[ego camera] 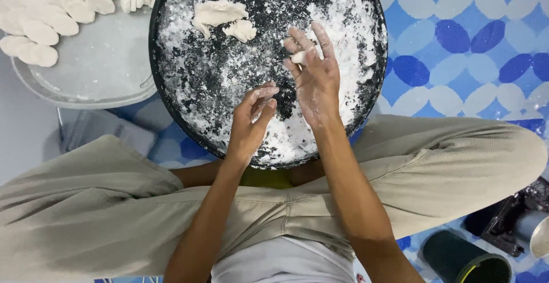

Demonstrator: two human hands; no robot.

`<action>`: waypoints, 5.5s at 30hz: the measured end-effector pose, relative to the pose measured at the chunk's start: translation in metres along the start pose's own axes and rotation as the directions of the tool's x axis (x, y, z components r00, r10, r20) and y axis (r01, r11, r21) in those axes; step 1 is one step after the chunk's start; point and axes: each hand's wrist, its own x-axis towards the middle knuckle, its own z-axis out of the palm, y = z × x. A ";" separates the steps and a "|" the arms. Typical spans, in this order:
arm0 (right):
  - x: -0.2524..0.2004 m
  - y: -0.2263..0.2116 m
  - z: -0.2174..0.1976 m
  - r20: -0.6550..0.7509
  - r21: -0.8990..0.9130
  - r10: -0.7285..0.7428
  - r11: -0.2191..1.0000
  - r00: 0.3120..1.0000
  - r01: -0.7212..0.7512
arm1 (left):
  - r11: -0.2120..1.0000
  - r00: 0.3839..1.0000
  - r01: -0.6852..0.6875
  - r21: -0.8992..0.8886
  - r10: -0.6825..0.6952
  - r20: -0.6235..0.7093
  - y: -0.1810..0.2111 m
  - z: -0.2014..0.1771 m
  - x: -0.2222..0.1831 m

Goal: Shaping small pieces of dough into balls by hand on a floured tray while sitting on the floor.

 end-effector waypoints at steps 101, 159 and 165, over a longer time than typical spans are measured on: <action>-0.034 0.033 0.002 0.129 -0.214 -0.055 0.973 0.990 0.082 | 0.921 0.936 -0.348 0.174 0.350 0.019 0.001 -0.020 0.016; -0.061 -0.004 -0.026 0.088 -0.920 0.186 -0.363 0.979 0.151 | 0.160 0.877 -0.419 0.894 -0.184 0.444 -0.028 -0.003 0.013; -0.061 -0.005 -0.036 0.097 -0.948 0.194 -0.280 0.976 0.149 | 0.278 0.883 -0.440 0.854 -0.035 0.467 -0.030 -0.007 0.002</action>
